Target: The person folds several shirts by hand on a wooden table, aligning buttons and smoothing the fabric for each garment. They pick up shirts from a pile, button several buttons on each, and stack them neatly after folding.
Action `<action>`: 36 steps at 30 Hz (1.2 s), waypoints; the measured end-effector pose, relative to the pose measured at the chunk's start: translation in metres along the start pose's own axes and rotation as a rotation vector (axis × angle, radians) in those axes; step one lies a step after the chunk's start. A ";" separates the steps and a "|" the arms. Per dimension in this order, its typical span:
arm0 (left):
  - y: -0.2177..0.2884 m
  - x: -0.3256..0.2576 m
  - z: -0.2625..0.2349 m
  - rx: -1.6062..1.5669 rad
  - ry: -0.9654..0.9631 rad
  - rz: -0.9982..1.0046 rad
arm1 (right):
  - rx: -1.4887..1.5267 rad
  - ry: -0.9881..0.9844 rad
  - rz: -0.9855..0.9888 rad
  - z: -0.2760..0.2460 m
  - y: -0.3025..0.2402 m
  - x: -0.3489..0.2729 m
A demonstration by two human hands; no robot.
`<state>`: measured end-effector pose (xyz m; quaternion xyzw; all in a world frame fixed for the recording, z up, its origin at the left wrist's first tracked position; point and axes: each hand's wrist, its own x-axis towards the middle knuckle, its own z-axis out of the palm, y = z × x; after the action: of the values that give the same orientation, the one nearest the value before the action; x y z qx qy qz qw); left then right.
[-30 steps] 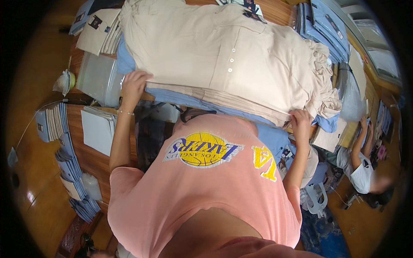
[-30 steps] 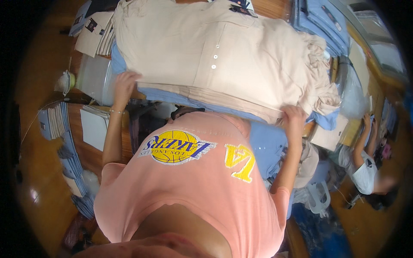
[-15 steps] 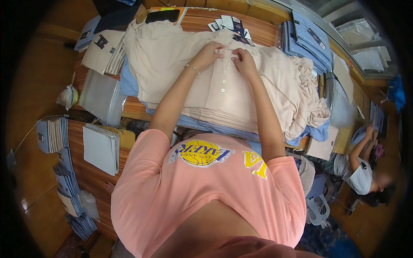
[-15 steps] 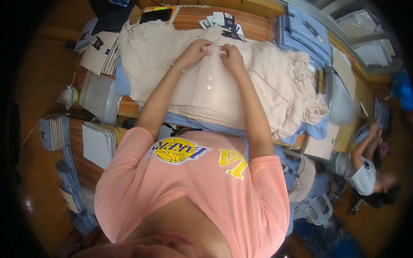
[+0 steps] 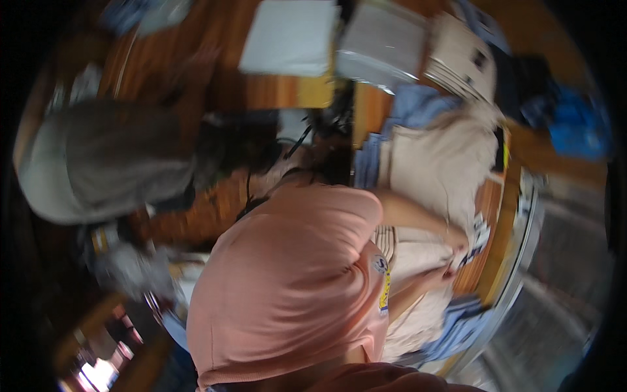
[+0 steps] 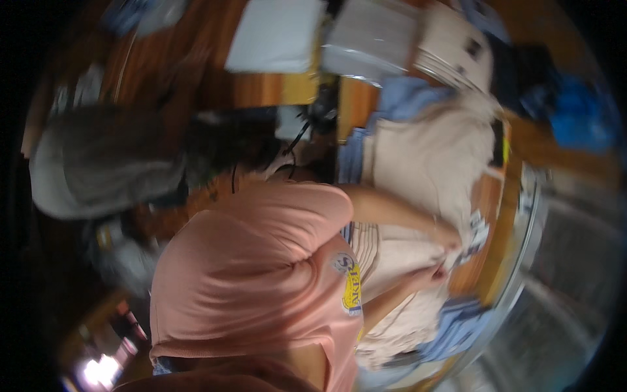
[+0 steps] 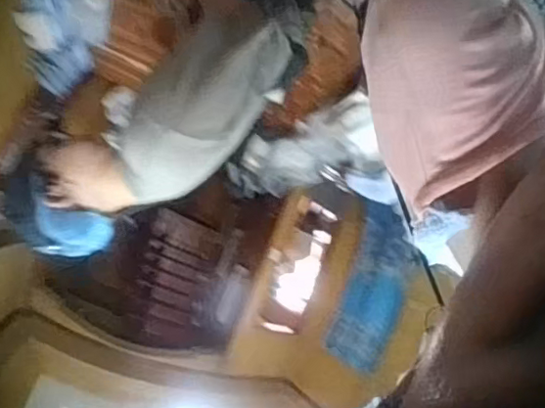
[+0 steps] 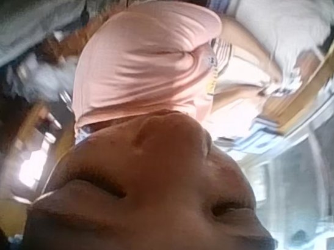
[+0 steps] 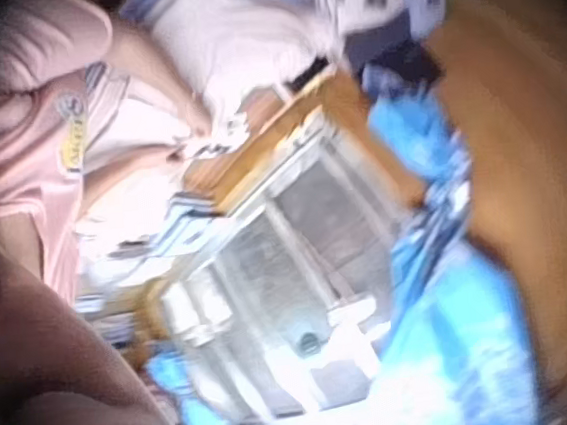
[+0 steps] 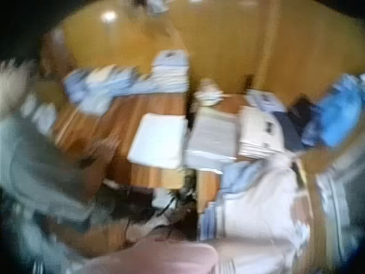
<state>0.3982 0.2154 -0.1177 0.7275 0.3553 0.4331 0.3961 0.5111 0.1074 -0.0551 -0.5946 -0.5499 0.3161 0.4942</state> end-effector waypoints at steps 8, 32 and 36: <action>0.000 0.036 -0.008 0.271 -0.183 0.038 | -0.120 -0.244 -0.126 0.020 -0.004 0.004; 0.061 0.019 -0.063 0.215 -0.516 0.434 | 0.345 0.186 0.045 0.042 -0.031 -0.010; 0.067 0.021 -0.068 0.333 -0.579 0.647 | 0.214 0.233 -0.078 0.030 -0.024 -0.031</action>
<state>0.3560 0.2227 -0.0302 0.9457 0.0495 0.2505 0.2012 0.4696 0.0826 -0.0470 -0.5494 -0.4746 0.2823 0.6270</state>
